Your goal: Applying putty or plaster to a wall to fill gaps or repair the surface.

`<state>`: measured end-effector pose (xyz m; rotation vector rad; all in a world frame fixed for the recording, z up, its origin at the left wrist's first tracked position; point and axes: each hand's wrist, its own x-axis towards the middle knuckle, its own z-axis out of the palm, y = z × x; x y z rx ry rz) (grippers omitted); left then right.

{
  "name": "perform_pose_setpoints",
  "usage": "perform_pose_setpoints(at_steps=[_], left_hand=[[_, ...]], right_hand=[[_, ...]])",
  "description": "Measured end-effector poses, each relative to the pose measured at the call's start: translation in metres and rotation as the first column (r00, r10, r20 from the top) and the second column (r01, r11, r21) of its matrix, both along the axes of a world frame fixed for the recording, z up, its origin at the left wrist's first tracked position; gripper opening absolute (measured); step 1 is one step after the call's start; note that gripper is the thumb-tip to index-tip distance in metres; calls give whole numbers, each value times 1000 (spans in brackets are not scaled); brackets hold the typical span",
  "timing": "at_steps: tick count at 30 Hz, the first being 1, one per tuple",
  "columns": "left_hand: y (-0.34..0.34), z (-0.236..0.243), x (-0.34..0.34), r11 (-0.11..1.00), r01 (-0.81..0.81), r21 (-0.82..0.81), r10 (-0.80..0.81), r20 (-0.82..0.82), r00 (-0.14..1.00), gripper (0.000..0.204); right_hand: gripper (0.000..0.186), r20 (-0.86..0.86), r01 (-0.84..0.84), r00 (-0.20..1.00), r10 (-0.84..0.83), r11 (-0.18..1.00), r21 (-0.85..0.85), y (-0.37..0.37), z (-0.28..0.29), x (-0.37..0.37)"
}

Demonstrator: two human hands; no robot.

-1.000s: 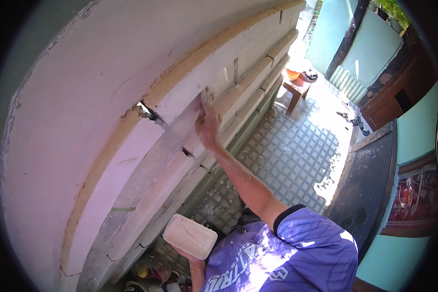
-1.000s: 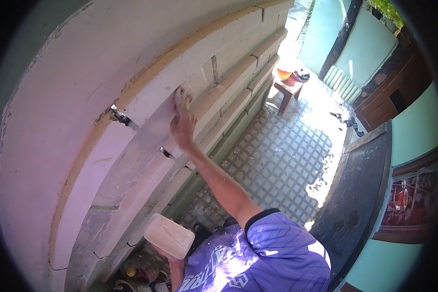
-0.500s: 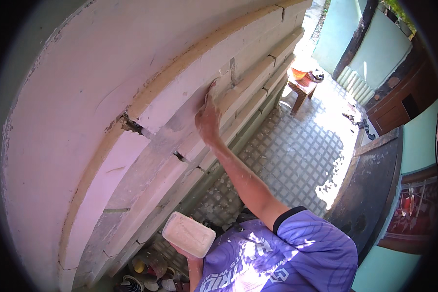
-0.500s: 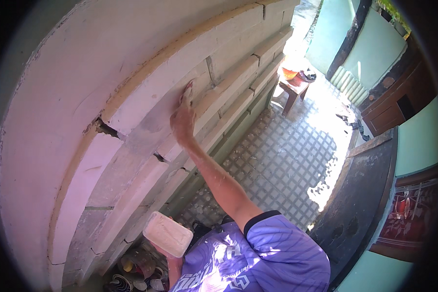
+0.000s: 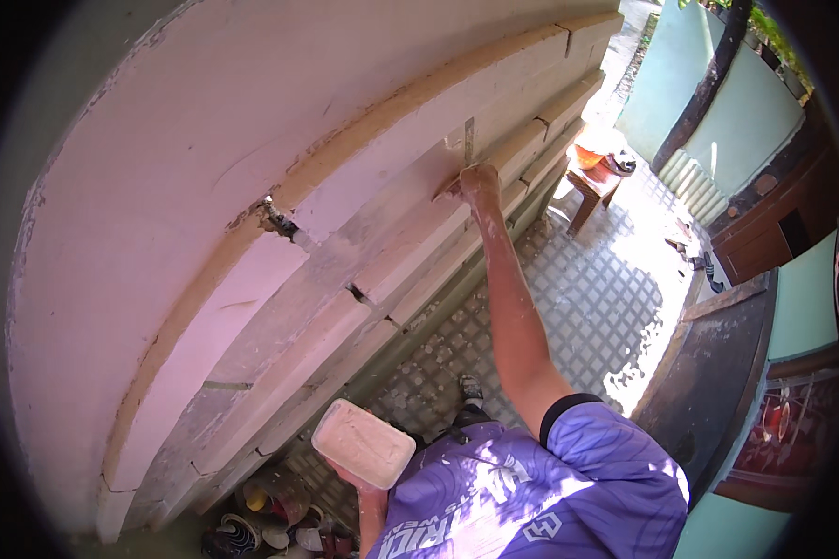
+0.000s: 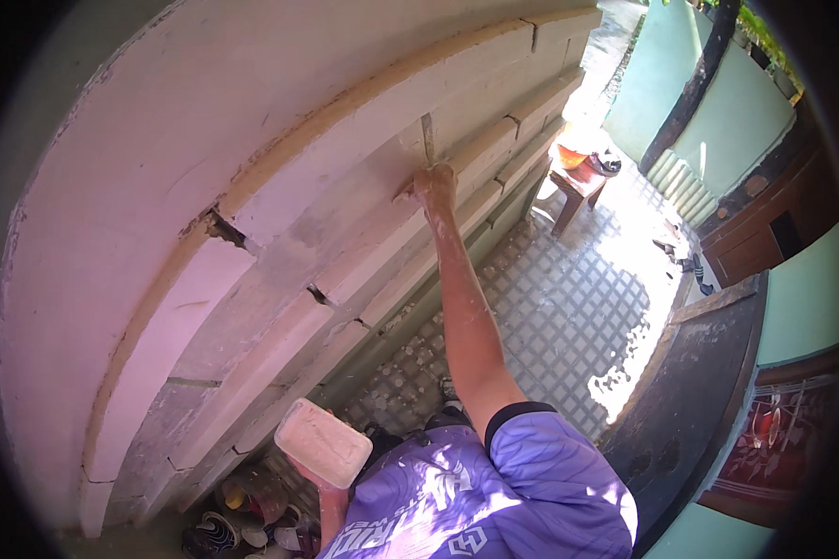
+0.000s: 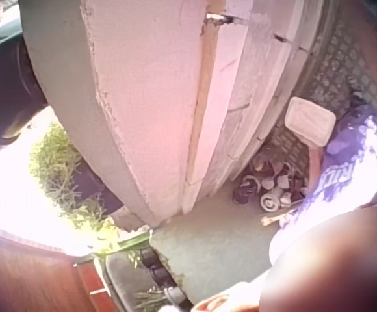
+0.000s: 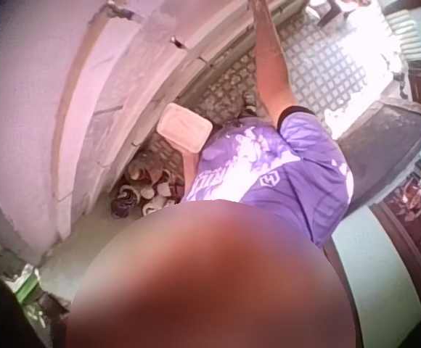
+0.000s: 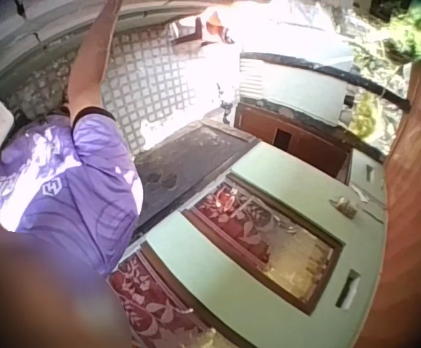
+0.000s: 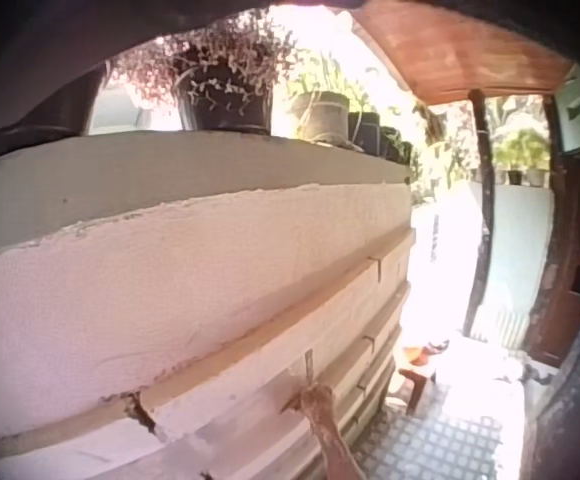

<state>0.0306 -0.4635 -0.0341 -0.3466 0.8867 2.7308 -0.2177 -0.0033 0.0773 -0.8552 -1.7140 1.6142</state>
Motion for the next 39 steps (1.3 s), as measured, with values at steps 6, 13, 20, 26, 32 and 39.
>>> perform_pose_setpoints(at_steps=[6, 13, 20, 26, 32, 39], left_hand=[[-2, 22, 8, 996, -85, -36, 86, 31, 996, 74], [-16, -9, 1, 998, 1, 57, -3, 33, 999, 88], [-35, -21, 4, 998, -10, 56, 7, 62, 998, 90], [-47, -2, 8, 995, -15, 102, 11, 36, 999, 89], [-50, 10, -1, 982, 136, 130, -131, -42, 990, 87], [-90, 9, -8, 1000, -10, 19, 11, -71, 997, 78]], right_hand=[[18, -227, -285, 945, 236, 935, -211, -13, 38, 20], [18, 66, -247, 968, 241, 963, 109, 5, -10, -2], [20, -47, -184, 979, 201, 952, 246, -89, -19, 19], [23, -191, -327, 931, 312, 944, -52, -150, 22, 36], [28, 125, -234, 969, 211, 949, 210, -121, -61, 9], [45, -107, 66, 994, -27, 924, 378, -170, 49, 70]])
